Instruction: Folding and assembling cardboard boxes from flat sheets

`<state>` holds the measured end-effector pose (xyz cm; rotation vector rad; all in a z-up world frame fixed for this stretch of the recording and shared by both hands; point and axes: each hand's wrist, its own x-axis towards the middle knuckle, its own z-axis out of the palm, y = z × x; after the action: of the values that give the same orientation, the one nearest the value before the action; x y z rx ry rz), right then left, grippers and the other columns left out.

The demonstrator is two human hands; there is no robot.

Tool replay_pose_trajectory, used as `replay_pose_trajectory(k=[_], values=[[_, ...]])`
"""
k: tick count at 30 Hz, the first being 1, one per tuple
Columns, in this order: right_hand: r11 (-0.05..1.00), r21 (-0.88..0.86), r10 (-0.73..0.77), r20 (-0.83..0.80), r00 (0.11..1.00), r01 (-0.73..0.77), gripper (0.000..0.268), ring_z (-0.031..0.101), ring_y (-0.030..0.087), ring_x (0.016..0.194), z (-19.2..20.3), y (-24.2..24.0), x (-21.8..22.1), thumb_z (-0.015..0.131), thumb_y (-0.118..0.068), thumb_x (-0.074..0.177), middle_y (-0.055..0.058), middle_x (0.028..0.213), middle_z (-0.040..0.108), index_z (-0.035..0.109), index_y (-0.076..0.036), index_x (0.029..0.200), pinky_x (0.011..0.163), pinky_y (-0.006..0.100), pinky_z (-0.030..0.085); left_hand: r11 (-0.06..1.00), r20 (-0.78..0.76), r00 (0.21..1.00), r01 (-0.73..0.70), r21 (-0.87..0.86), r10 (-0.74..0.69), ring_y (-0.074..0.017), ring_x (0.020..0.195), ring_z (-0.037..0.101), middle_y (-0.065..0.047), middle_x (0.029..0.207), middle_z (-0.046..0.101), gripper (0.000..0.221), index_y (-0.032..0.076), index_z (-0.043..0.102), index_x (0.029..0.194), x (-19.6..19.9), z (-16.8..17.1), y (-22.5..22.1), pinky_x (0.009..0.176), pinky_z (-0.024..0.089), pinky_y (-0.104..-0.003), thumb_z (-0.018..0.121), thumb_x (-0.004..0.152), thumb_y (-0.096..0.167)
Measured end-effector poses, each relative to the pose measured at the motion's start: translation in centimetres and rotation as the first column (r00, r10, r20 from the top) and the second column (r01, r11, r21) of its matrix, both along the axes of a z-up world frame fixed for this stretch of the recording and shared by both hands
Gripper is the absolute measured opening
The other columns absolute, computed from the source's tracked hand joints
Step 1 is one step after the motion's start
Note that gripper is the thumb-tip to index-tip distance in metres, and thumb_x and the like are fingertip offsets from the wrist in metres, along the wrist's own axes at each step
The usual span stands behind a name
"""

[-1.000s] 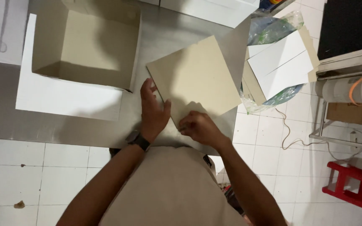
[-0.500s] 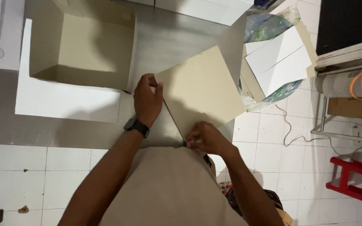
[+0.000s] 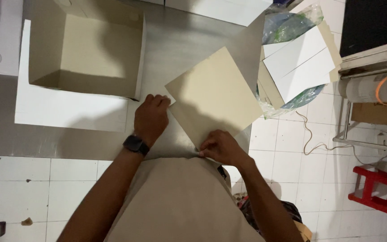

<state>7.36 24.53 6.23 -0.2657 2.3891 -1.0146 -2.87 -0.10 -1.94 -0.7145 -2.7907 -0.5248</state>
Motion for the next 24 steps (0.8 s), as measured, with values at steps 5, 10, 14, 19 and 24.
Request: replay_pose_trajectory(k=[5,10,14,19,24], values=[[1.0,0.008,0.0,0.013,1.0,0.0,0.012,0.069,0.036,0.086,-0.1,0.2,0.1,0.086,-0.028,0.081,0.011,0.079,0.069,0.081,-0.018,0.086,0.08,0.048,0.056,0.985,-0.04,0.992,0.117,-0.13,-0.123,-0.0298,0.099,0.067,-0.008,0.115,0.068,0.029,0.011,0.072,0.119,0.8,1.4,-0.7,0.078,0.055,-0.041,0.063,0.092,0.01],[0.994,0.007,-0.109,0.064,0.992,0.109,0.04,0.071,0.035,0.092,-0.9,0.7,0.4,0.095,-0.018,0.067,0.012,0.089,0.074,0.079,-0.014,0.104,0.083,0.048,0.056,0.989,0.035,0.998,0.065,-0.131,-0.061,-0.0273,0.093,0.069,-0.006,0.109,0.067,0.031,0.014,0.069,0.122,0.8,1.1,-0.7,0.077,0.054,-0.042,0.062,0.091,0.011],[0.921,-0.239,-0.292,0.099,0.951,0.308,0.061,0.071,0.023,0.096,-3.1,3.1,2.4,0.093,0.002,0.061,0.008,0.097,0.076,0.076,-0.014,0.118,0.088,0.041,0.056,1.0,0.247,0.969,-0.011,-0.004,0.012,-0.0246,0.092,0.07,-0.003,0.104,0.065,0.026,0.015,0.068,0.119,0.2,4.3,0.6,0.077,0.053,-0.04,0.061,0.093,0.016],[0.569,-0.233,-0.822,-0.157,0.547,0.788,0.022,0.066,0.019,0.086,-2.9,7.1,3.7,0.082,-0.005,0.086,0.007,0.093,0.069,0.07,-0.008,0.104,0.073,0.029,0.056,0.931,0.29,0.956,-0.057,0.361,-0.054,-0.0459,0.124,0.054,-0.022,0.129,0.052,0.059,0.002,0.05,0.138,1.6,7.7,2.2,0.096,0.047,-0.057,0.073,0.084,0.012],[0.159,-0.22,-0.987,-0.075,0.146,0.963,0.041,0.059,0.021,0.092,-6.4,11.4,7.5,0.077,-0.013,0.09,0.013,0.107,0.059,0.06,-0.002,0.126,0.066,0.03,0.054,0.95,0.181,0.95,0.213,0.23,-0.256,-0.0405,0.125,0.057,-0.018,0.127,0.058,0.057,0.007,0.058,0.135,3.4,4.7,4.5,0.102,0.046,-0.052,0.077,0.083,0.019]])
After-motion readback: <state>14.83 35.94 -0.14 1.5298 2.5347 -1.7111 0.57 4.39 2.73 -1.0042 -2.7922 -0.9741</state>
